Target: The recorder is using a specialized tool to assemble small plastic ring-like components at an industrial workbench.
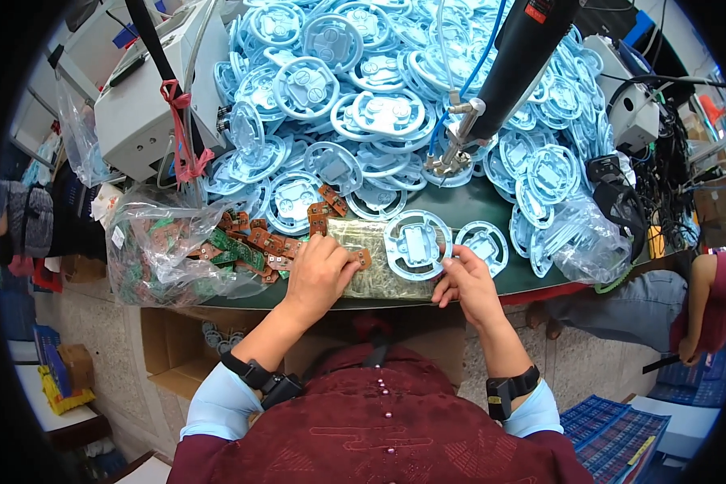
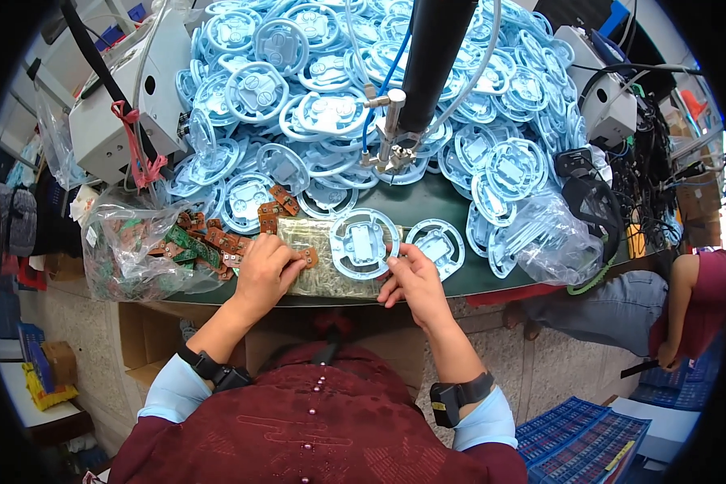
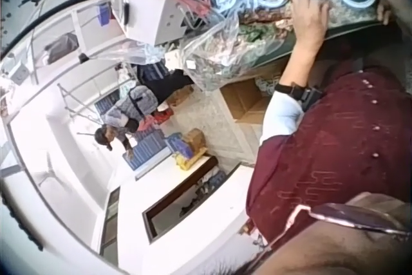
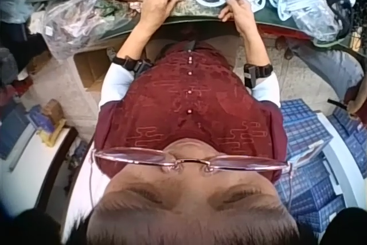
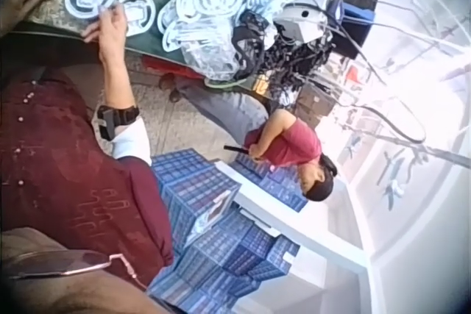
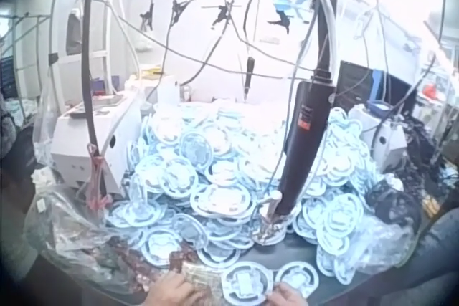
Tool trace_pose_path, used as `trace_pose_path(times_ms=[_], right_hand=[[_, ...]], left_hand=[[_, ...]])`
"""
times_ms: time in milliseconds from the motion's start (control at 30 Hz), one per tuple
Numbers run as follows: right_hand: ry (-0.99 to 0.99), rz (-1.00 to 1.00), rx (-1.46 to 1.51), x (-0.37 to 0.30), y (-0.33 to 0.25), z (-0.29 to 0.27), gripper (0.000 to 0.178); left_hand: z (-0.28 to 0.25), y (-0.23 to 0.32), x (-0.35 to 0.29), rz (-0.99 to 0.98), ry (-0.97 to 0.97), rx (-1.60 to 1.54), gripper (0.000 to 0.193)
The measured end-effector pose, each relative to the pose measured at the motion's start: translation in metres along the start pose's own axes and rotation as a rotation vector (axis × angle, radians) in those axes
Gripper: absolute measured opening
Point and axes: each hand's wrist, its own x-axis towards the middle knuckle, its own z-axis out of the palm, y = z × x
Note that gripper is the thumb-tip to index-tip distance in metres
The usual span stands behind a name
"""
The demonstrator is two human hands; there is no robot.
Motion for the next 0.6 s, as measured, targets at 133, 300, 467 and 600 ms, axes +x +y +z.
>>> trace_pose_path(times_ms=[133, 300, 467, 600], right_hand=[[-0.039, 0.027, -0.033, 0.007, -0.001, -0.006, 0.035], [0.023, -0.006, -0.114, 0.011, -0.006, 0.002, 0.045], [0.039, -0.036, -0.161, 0.008, -0.005, 0.005, 0.049], [0.045, -0.036, -0.246, 0.0, -0.012, 0.009, 0.053]], left_hand=[[-0.007, 0.002, 0.001, -0.049, -0.045, -0.064, 0.016], [-0.018, -0.004, -0.001, -0.044, -0.211, -0.237, 0.016], [-0.019, -0.005, -0.001, 0.04, -0.224, -0.196, 0.014], [-0.019, -0.002, -0.005, 0.006, -0.136, -0.077, 0.012]])
